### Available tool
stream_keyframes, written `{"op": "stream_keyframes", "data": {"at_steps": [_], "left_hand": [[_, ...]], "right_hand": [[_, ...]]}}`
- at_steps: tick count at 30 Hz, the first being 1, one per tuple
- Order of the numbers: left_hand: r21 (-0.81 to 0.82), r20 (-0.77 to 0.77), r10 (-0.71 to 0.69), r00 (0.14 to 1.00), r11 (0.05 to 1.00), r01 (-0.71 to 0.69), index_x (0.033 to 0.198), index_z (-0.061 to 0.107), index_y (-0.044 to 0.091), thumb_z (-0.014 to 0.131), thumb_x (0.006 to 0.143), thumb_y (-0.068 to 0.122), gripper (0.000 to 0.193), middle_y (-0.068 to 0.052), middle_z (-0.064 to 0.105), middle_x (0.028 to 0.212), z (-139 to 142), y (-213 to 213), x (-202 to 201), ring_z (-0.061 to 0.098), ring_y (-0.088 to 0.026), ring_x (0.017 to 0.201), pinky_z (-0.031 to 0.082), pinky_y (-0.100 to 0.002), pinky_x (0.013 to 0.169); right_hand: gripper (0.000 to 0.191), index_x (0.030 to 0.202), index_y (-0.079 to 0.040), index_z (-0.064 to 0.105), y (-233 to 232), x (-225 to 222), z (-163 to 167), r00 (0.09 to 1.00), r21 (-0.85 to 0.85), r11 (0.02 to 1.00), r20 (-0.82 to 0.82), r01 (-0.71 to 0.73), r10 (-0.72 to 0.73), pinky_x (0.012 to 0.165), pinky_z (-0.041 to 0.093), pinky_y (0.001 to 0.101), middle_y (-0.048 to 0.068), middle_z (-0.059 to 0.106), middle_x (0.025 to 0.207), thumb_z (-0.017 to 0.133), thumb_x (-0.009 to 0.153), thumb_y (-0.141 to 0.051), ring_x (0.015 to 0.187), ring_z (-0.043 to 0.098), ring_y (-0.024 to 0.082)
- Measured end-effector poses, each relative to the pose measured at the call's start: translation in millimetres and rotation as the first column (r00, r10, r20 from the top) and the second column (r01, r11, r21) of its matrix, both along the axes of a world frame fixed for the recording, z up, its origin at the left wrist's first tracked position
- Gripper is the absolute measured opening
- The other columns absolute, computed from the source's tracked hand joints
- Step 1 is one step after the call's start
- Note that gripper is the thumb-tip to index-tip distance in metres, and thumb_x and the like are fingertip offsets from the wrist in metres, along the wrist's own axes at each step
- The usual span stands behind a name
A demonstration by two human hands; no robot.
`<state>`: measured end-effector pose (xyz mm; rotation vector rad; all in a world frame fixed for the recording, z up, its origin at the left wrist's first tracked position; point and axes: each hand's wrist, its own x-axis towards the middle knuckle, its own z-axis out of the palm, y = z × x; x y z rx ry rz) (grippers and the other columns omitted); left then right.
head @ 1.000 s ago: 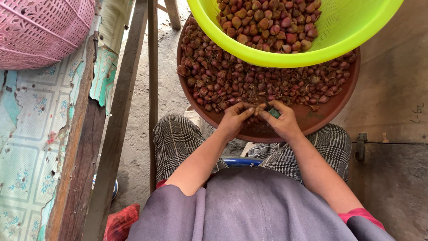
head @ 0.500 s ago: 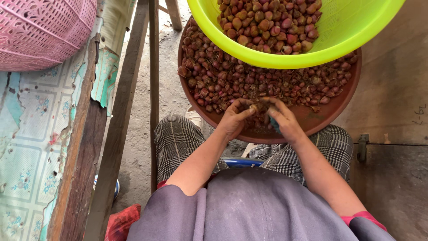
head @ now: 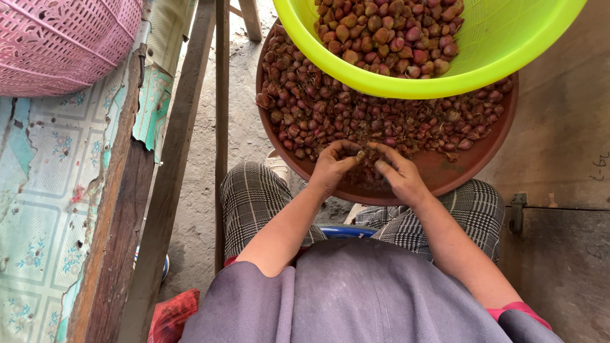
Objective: The person sits on a low stool and peels the outer skin off shallots one at a time, using a small knife in one hand to trim and loosen the skins while pulling them off by hand. Peeled shallots are dropped into a yellow colander basket, and peels are discarded into a pink basket beside the work tray.
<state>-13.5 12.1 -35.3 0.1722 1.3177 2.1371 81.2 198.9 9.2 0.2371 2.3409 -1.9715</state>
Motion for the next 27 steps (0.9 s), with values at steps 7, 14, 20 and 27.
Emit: {"op": "stream_keyframes", "data": {"at_steps": [7,14,20,27], "left_hand": [[-0.133,-0.106,0.006,0.994,0.991,-0.020,0.106,0.054,0.006,0.077,0.082,0.004,0.033,-0.003,0.066,0.096,-1.7,0.6,-4.3,0.063,-0.009,0.087,0.054,-0.026,0.079],[-0.321,-0.366,-0.081,0.927,0.946,-0.044,0.093,0.042,0.006,0.081,0.082,0.005,0.040,-0.006,0.067,0.092,1.6,-3.0,-5.8,0.053,-0.010,0.083,0.050,-0.027,0.073],[-0.279,-0.168,-0.013,0.986,0.960,-0.035,0.109,0.048,0.008,0.077,0.084,0.010,0.038,-0.008,0.068,0.103,7.9,1.8,0.2,0.063,-0.011,0.095,0.053,-0.026,0.084],[0.227,0.213,0.005,0.977,0.972,-0.055,0.124,0.062,-0.003,0.072,0.096,0.004,0.031,-0.011,0.071,0.113,-11.6,4.7,-4.1,0.068,-0.019,0.106,0.055,-0.034,0.097]], "right_hand": [[0.038,0.138,-0.007,0.059,-6.5,-2.5,12.3,0.992,0.187,0.982,-0.106,-0.042,0.062,0.095,0.052,0.0300,0.007,0.072,0.119,0.058,0.101,-0.017,0.106,0.066,0.015],[0.037,0.134,-0.011,0.060,-9.8,-3.0,14.0,0.999,0.341,0.940,-0.025,-0.024,0.035,0.094,0.053,0.0333,0.008,0.073,0.119,0.060,0.099,-0.023,0.109,0.071,0.018],[0.037,0.138,-0.011,0.061,-1.4,-6.8,2.6,0.986,0.165,0.978,0.082,0.129,-0.144,0.078,0.050,0.0327,0.008,0.068,0.100,0.056,0.102,-0.023,0.089,0.063,0.017],[0.043,0.144,-0.004,0.050,-4.8,-2.7,-6.0,0.993,-0.170,0.985,-0.118,0.004,-0.025,0.078,0.051,0.0264,0.002,0.061,0.094,0.054,0.102,-0.015,0.085,0.060,0.010]]}}
